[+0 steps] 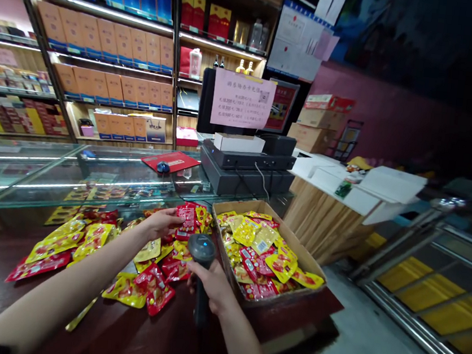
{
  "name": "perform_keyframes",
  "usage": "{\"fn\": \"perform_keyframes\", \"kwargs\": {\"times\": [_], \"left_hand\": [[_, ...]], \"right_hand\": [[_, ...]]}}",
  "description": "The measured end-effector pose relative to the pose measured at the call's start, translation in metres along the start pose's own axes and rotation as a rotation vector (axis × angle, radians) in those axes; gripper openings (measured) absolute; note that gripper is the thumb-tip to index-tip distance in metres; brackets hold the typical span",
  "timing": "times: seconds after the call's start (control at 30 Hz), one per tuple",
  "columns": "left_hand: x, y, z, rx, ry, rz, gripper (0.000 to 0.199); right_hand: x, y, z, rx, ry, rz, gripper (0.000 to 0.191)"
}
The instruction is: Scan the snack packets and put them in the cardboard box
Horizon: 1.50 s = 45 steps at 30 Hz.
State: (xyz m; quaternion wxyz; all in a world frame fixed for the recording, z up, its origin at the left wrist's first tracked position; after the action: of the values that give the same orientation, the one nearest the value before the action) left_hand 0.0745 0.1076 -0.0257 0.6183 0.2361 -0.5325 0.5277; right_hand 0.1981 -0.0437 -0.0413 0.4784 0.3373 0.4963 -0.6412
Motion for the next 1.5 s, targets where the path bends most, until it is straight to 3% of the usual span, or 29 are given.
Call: {"fn": "perform_keyframes", "kwargs": {"times": [0.27,0.77,0.97,1.07,1.27,1.5], "left_hand": [[0.004,-0.015,0.001,0.004,0.038,-0.006,0.037],[0.001,-0.014,0.000,-0.037,0.020,0.005,0.036],[-0.001,-0.018,0.007,-0.076,0.050,-0.004,0.036],[-0.002,-0.025,0.013,-0.128,0.064,-0.028,0.034],[0.003,-0.059,0.021,-0.168,0.122,-0.007,0.023],[0.011,-0.140,0.016,-0.319,0.127,0.047,0.014]], "right_hand": [[0.010,-0.012,0.000,-0.045,-0.022,0.025,0.024],[0.004,-0.013,0.001,-0.061,0.012,0.028,0.025],[-0.030,0.007,0.007,0.155,0.283,-0.024,0.026],[-0.039,0.021,0.002,0.230,0.288,-0.062,0.029],[-0.052,0.045,-0.003,0.220,0.233,-0.161,0.026],[-0.090,0.096,0.039,0.343,0.307,-0.201,0.033]]}}
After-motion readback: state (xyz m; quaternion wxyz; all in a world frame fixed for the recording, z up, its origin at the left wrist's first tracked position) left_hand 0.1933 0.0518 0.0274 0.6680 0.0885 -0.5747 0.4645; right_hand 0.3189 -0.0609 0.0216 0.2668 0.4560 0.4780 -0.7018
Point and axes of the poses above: each hand's wrist, its own z-axis away from the middle knuckle, its own y-axis out of the back of the hand, x = y × z, the point moved 6 cm from there along -z, towards the middle knuckle, and after that the axes turned 2 degrees about -x, right-handed, at the moved point
